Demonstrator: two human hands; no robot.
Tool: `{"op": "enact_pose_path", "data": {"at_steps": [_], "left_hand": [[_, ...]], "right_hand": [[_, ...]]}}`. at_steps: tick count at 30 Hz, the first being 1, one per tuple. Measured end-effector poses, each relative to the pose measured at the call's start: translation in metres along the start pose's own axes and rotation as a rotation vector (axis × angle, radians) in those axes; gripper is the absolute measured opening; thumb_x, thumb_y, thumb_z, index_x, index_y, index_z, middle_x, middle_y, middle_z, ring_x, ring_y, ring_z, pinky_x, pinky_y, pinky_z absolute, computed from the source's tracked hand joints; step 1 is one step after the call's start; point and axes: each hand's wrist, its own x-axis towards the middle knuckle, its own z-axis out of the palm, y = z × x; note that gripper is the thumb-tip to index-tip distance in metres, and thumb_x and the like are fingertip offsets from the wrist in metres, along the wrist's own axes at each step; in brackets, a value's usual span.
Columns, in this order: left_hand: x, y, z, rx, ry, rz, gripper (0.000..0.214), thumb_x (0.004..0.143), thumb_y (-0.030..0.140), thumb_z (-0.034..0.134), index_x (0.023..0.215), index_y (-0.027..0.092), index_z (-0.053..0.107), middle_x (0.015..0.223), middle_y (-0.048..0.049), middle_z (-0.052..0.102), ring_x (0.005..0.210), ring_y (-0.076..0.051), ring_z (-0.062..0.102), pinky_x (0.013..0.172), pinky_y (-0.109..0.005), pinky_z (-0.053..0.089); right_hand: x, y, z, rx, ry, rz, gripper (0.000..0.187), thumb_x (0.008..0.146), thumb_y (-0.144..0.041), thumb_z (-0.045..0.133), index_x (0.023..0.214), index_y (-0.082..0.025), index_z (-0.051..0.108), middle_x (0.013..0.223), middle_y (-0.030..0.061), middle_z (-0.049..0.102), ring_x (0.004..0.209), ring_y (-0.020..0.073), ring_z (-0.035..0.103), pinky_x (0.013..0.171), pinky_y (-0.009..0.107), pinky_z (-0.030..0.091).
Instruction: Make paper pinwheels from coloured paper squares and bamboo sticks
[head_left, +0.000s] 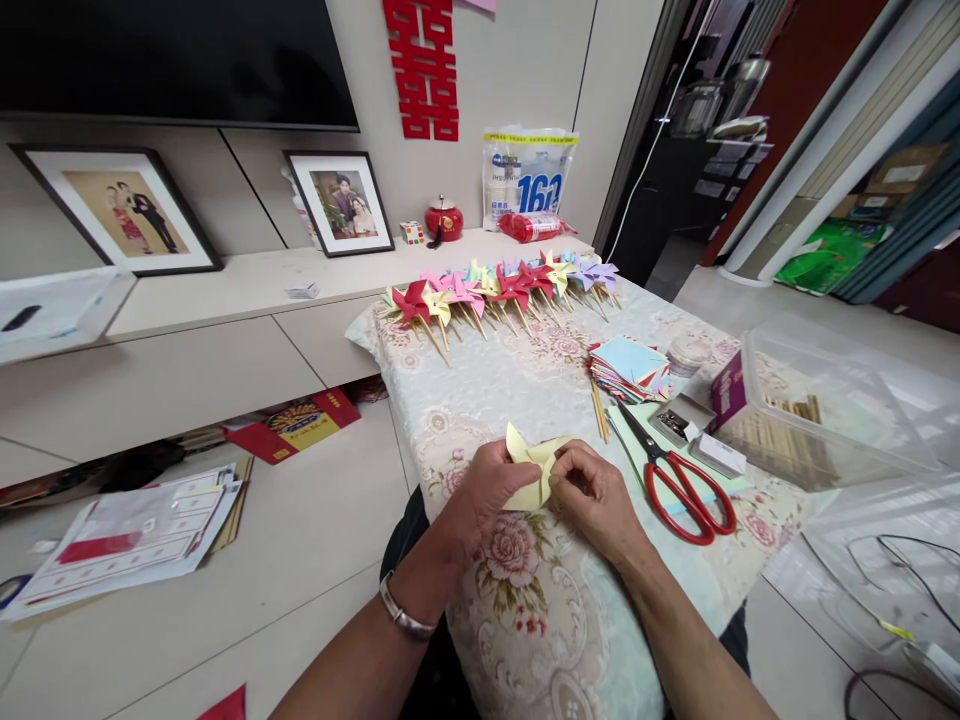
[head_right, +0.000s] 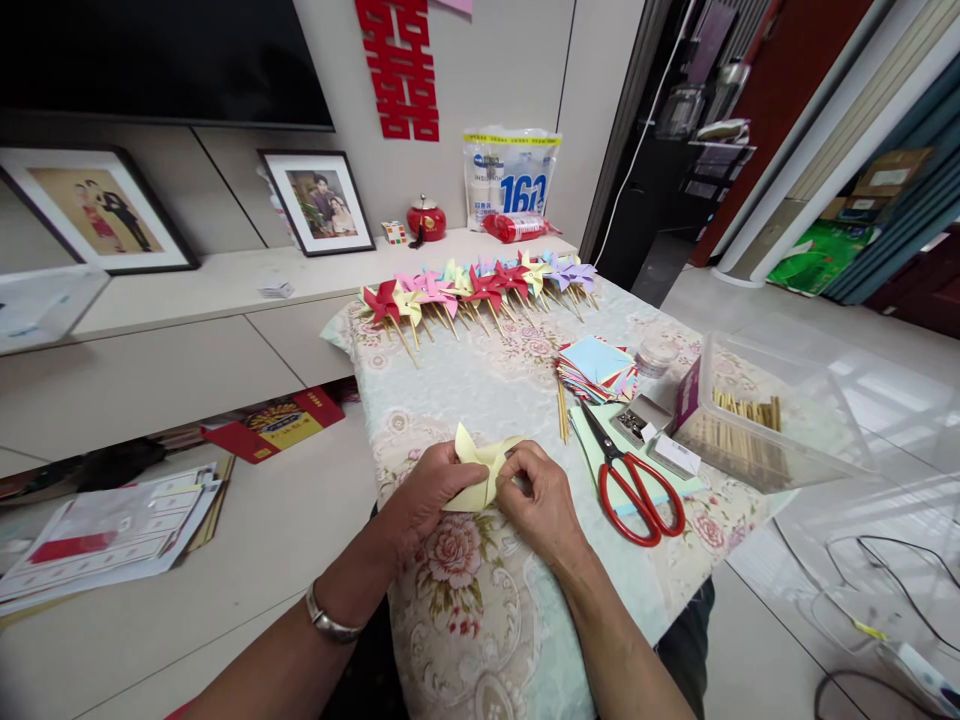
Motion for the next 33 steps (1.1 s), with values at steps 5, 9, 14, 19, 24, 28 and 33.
{"op": "enact_pose_path", "data": {"at_steps": [5,9,14,19,24,28,33], "left_hand": [[0.0,0.0035,0.002,-0.026,0.001,-0.015,0.028,0.06,0.017,0.07,0.087,0.01,0.071,0.071,-0.0011,0.067,0.061,-0.014,0.057,0.057,-0.023,0.044],[0.0001,0.002,0.0018,-0.007,-0.009,0.004,0.026,0.061,0.017,0.069,0.086,0.011,0.071,0.071,-0.0008,0.067,0.063,-0.015,0.059,0.059,-0.024,0.045],[-0.0003,0.0009,0.0014,0.024,-0.004,0.024,0.023,0.062,0.018,0.071,0.085,0.013,0.069,0.071,-0.0002,0.066,0.066,-0.017,0.06,0.061,-0.025,0.046],[-0.0018,0.0026,0.0028,0.044,-0.005,0.012,0.024,0.062,0.019,0.07,0.085,0.012,0.07,0.071,-0.0006,0.066,0.064,-0.016,0.058,0.058,-0.025,0.044],[-0.002,0.003,0.0036,0.024,-0.04,0.017,0.027,0.063,0.018,0.068,0.089,0.012,0.072,0.072,-0.0011,0.067,0.064,-0.015,0.057,0.059,-0.024,0.043],[-0.0009,0.0017,0.0032,0.029,-0.03,0.017,0.026,0.062,0.02,0.069,0.087,0.012,0.073,0.07,-0.0009,0.065,0.063,-0.016,0.057,0.058,-0.025,0.043],[0.0007,0.0005,0.0036,0.044,0.006,-0.008,0.023,0.059,0.02,0.069,0.081,0.013,0.071,0.065,-0.0005,0.063,0.061,-0.016,0.055,0.055,-0.024,0.041]], "right_hand": [[0.001,-0.0018,-0.0006,-0.014,0.0,-0.006,0.014,0.075,-0.01,0.054,0.066,-0.021,0.056,0.079,0.0006,0.055,0.072,0.0161,0.053,0.062,0.028,0.038],[-0.0002,-0.0026,-0.0012,-0.048,-0.005,-0.003,0.013,0.074,-0.01,0.054,0.066,-0.021,0.056,0.077,0.0006,0.055,0.071,0.0162,0.053,0.062,0.028,0.038],[-0.0011,-0.0032,-0.0014,-0.062,-0.008,-0.002,0.013,0.074,-0.011,0.054,0.067,-0.021,0.057,0.079,0.0015,0.058,0.073,0.0172,0.055,0.063,0.029,0.04],[-0.0008,-0.0034,-0.0012,-0.051,-0.013,-0.013,0.013,0.073,-0.01,0.054,0.067,-0.021,0.058,0.087,0.0037,0.064,0.085,0.0202,0.062,0.069,0.029,0.043],[-0.0003,-0.0029,-0.0017,-0.061,-0.017,-0.011,0.014,0.073,-0.009,0.054,0.067,-0.021,0.058,0.094,0.0052,0.068,0.089,0.0214,0.064,0.07,0.03,0.045],[-0.0002,-0.002,-0.0021,-0.067,-0.013,-0.011,0.014,0.073,-0.01,0.055,0.067,-0.021,0.059,0.093,0.0047,0.068,0.088,0.0212,0.064,0.071,0.03,0.045],[-0.0008,-0.0018,-0.0017,-0.066,-0.016,0.002,0.013,0.073,-0.01,0.055,0.067,-0.021,0.059,0.09,0.0037,0.066,0.083,0.0196,0.062,0.069,0.03,0.045]]}}
